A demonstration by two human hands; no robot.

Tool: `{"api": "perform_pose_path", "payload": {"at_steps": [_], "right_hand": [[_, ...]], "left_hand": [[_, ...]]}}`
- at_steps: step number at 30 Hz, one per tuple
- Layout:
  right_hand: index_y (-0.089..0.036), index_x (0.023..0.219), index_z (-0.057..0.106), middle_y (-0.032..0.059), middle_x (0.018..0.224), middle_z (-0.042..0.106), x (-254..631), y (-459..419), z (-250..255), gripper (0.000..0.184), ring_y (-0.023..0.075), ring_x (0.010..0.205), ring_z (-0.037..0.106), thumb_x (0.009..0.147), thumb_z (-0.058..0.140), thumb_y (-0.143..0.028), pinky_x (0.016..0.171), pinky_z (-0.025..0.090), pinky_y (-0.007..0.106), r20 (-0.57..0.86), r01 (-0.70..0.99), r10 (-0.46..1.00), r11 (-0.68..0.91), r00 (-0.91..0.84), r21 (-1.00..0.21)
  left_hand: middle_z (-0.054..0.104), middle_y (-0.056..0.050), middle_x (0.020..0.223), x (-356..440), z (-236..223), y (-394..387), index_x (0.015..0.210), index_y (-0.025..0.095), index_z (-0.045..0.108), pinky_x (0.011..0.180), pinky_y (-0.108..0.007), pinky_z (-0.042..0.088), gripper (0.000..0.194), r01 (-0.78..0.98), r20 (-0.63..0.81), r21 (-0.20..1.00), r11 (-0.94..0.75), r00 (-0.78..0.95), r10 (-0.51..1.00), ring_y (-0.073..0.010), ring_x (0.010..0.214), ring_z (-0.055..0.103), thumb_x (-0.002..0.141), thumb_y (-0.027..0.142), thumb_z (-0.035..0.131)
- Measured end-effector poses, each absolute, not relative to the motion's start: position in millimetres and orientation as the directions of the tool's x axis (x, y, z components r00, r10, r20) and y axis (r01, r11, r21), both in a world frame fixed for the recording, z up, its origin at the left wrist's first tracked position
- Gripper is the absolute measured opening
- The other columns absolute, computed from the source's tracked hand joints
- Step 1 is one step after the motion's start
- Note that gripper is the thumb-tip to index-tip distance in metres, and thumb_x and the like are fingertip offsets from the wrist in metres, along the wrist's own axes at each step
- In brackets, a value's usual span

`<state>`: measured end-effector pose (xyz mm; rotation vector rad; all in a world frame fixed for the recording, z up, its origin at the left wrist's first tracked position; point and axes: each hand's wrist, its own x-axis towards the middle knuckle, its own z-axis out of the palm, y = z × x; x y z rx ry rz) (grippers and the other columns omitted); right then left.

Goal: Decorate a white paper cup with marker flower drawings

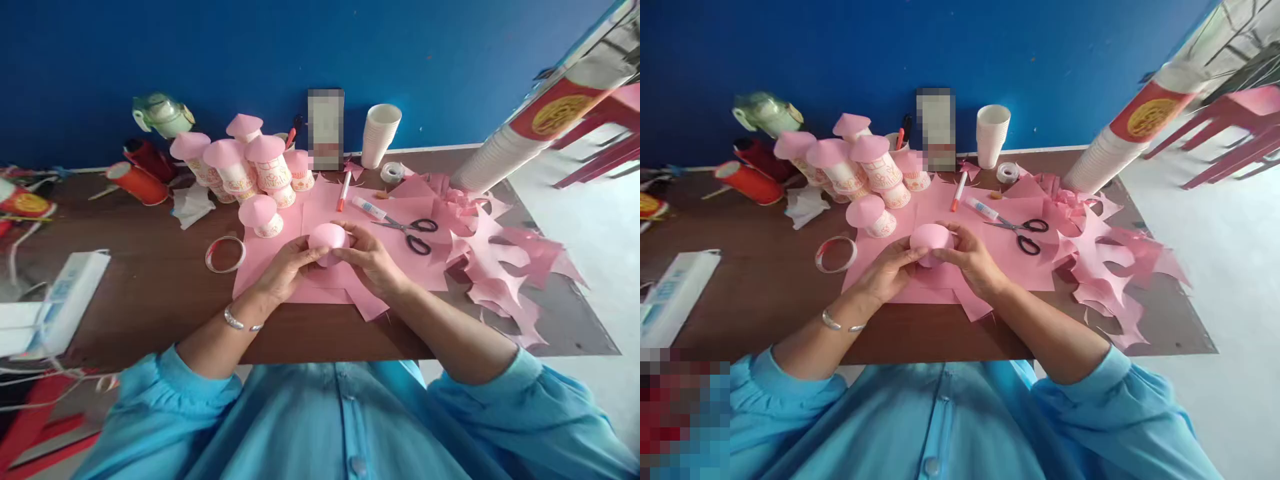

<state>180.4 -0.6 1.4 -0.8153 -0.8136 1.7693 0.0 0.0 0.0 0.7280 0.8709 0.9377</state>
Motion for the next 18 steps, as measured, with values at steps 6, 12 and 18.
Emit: {"api": "perform_pose_path", "payload": {"at_steps": [6, 12, 18], "right_hand": [[-0.026, 0.115, 0.072, -0.0001, 0.106, 0.076, 184.1, -1.7, 0.1, 0.056, 0.0179, 0.094, 0.068, 0.064, 0.096, -0.028, 0.082, 0.058, 0.029, -0.19, -0.467, 0.933, -0.32, -0.306, -0.824], [-0.027, 0.118, 0.071, 0.0003, 0.107, 0.076, 184.7, -2.3, -1.3, 0.056, 0.0193, 0.098, 0.068, 0.066, 0.094, -0.031, 0.085, 0.056, 0.031, -0.196, -0.453, 0.929, -0.328, -0.314, -0.829], [-0.027, 0.116, 0.074, -0.0003, 0.104, 0.076, 185.4, 0.5, -3.0, 0.055, 0.0184, 0.094, 0.067, 0.065, 0.093, -0.029, 0.081, 0.054, 0.029, -0.216, -0.47, 0.928, -0.343, -0.302, -0.814]], "left_hand": [[0.081, -0.007, 0.099, -3.8, -3.9, -0.4, 0.103, 0.017, 0.085, 0.088, -0.032, 0.052, 0.047, -0.33, -0.301, 0.855, 0.402, 0.315, 0.9, -0.0207, 0.095, 0.068, 0.064, 0.039, 0.1], [0.082, -0.006, 0.1, -5.5, -2.9, -0.5, 0.1, 0.018, 0.086, 0.088, -0.033, 0.051, 0.043, -0.309, -0.305, 0.864, 0.397, 0.305, 0.902, -0.0204, 0.094, 0.068, 0.063, 0.035, 0.1], [0.081, -0.006, 0.094, -7.3, -1.1, -0.3, 0.1, 0.017, 0.085, 0.087, -0.033, 0.051, 0.042, -0.287, -0.296, 0.871, 0.399, 0.342, 0.892, -0.0209, 0.091, 0.068, 0.066, 0.037, 0.098]]}}
